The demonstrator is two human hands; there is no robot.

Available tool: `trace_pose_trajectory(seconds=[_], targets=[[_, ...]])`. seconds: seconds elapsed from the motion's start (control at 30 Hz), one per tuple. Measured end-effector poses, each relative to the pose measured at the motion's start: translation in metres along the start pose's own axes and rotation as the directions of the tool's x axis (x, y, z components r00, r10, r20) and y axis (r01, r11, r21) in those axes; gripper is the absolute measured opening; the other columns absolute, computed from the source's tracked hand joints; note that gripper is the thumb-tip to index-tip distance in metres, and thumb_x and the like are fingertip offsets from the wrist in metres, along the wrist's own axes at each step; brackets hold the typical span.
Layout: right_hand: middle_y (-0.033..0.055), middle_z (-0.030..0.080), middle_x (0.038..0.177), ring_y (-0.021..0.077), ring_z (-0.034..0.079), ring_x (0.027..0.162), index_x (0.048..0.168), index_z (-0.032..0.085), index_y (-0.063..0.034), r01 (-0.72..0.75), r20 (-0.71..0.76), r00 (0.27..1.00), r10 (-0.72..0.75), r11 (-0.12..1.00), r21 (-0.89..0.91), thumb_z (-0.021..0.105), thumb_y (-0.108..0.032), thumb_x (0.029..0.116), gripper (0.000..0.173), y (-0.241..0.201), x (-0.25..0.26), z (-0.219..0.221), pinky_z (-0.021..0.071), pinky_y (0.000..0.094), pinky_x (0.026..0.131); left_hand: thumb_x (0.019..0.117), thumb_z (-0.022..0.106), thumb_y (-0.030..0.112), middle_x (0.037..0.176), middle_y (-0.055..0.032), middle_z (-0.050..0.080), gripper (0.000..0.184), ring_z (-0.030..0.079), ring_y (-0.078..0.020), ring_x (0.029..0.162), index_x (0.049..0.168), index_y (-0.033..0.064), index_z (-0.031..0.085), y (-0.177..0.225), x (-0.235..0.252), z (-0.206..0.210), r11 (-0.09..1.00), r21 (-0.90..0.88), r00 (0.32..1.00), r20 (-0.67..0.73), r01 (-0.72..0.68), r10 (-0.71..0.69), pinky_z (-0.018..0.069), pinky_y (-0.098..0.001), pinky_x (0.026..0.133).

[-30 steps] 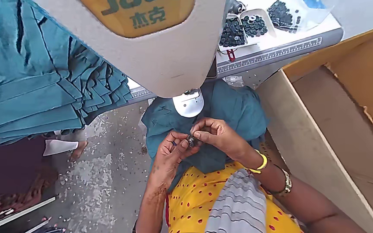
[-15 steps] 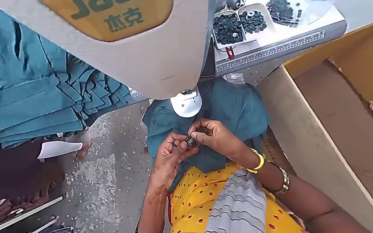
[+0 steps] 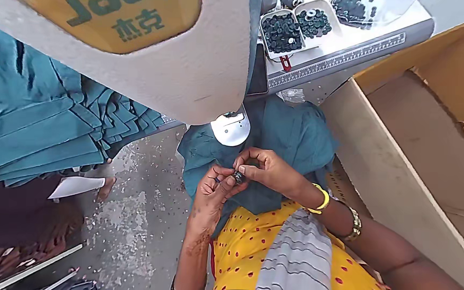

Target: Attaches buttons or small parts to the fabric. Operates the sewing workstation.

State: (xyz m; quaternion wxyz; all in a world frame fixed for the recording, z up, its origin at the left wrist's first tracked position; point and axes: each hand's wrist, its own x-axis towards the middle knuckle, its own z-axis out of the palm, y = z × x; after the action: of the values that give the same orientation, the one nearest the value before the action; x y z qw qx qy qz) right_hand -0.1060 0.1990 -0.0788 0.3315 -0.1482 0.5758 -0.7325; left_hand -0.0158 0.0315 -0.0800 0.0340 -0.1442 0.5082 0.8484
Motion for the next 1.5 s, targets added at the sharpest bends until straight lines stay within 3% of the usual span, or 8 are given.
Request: trace_pose_trajectory(seconds=[0.63,0.77,0.87,0.93,1.1,1.2,1.3,1.5], targets=[[0.0002,0.069,0.107,0.0045,0.068,0.094,0.100,0.073,-0.0009,-0.061,0.053,0.997,0.054,0.988,0.140,0.067,-0.005,0.0960,0.008,-0.004,-0.001,-0.004,0.0594,0.0220,0.084,0.0950,0.067,0.005,0.100,-0.0040,0.074,0.009,0.076,-0.0160,0.087,0.103,0.0091,0.065,0.002,0.000,0.002,1.000,-0.001,1.000,-0.026,-0.002,0.002,0.0643,-0.0334,0.082],[0.0012,0.070,0.107,0.0044,0.068,0.096,0.101,0.073,0.0000,-0.010,0.014,1.000,0.009,0.997,0.076,0.068,-0.006,0.0957,0.009,-0.001,-0.001,-0.005,0.0592,0.0219,0.085,0.0948,0.068,0.008,0.101,-0.0010,0.074,0.015,0.074,-0.0126,0.087,0.110,0.0067,0.066,0.003,0.000,0.002,0.979,0.187,0.997,0.017,-0.076,0.074,0.0638,-0.0313,0.081],[0.0016,0.070,0.109,0.0045,0.067,0.102,0.102,0.074,-0.0037,0.148,-0.055,0.986,-0.160,0.973,-0.178,0.067,-0.016,0.0977,0.015,-0.014,-0.009,-0.012,0.0585,0.0216,0.087,0.0925,0.070,0.011,0.106,-0.0031,0.072,0.024,0.070,-0.0060,0.090,0.115,0.0005,0.070,-0.001,0.006,0.001,0.650,0.680,0.924,0.113,-0.341,0.366,0.0603,-0.0217,0.079],[0.0002,0.071,0.106,0.0065,0.068,0.101,0.102,0.070,-0.0070,0.330,0.128,0.940,-0.315,0.937,-0.113,0.061,-0.021,0.1027,0.017,-0.040,-0.030,-0.027,0.0588,0.0248,0.087,0.0910,0.072,0.011,0.108,-0.0103,0.071,0.023,0.069,-0.0074,0.096,0.110,-0.0014,0.072,-0.006,0.017,-0.003,0.368,0.823,0.823,0.193,-0.433,0.535,0.0593,-0.0212,0.085],[-0.0014,0.075,0.092,0.0054,0.070,0.084,0.098,0.073,-0.0100,0.568,0.557,0.660,-0.505,0.820,0.070,0.062,-0.036,0.1021,0.029,-0.091,-0.070,-0.059,0.0584,0.0215,0.074,0.0858,0.073,0.006,0.103,-0.0166,0.070,0.022,0.070,-0.0077,0.095,0.100,-0.0097,0.067,-0.033,0.061,-0.001,0.316,0.789,0.655,0.140,-0.527,0.743,0.0582,-0.0204,0.085],[-0.0032,0.075,0.097,0.0037,0.071,0.092,0.101,0.073,-0.0085,0.444,0.147,0.890,-0.431,0.753,-0.485,0.059,-0.033,0.1040,0.029,-0.072,-0.030,-0.094,0.0603,0.0241,0.084,0.0810,0.073,0.010,0.095,-0.0162,0.071,0.028,0.070,-0.0060,0.091,0.097,-0.0123,0.068,-0.051,0.084,0.013,0.336,0.793,0.527,-0.022,-0.508,0.850,0.0572,-0.0199,0.085],[0.0083,0.073,0.103,0.0135,0.071,0.092,0.114,0.071,-0.0028,-0.038,-0.408,0.859,-0.310,0.755,-0.654,0.060,-0.023,0.1036,0.025,-0.041,0.040,-0.123,0.0585,0.0336,0.086,0.0793,0.073,0.015,0.094,-0.0209,0.073,0.038,0.071,-0.0070,0.092,0.101,-0.0165,0.069,-0.057,0.096,0.025,0.311,0.831,0.432,-0.096,-0.461,0.897,0.0547,-0.0195,0.087],[0.0316,0.048,0.149,0.0475,0.041,0.142,0.144,0.053,0.0031,-0.281,-0.502,0.790,-0.350,0.521,-0.806,0.072,-0.051,0.0894,0.079,-0.008,0.156,-0.128,0.0330,0.0599,0.117,0.0768,0.073,0.019,0.095,-0.0254,0.073,0.043,0.072,-0.0172,0.091,0.100,-0.0164,0.070,-0.057,0.097,0.030,0.186,0.904,0.344,-0.047,-0.384,0.938,0.0543,-0.0233,0.086]])
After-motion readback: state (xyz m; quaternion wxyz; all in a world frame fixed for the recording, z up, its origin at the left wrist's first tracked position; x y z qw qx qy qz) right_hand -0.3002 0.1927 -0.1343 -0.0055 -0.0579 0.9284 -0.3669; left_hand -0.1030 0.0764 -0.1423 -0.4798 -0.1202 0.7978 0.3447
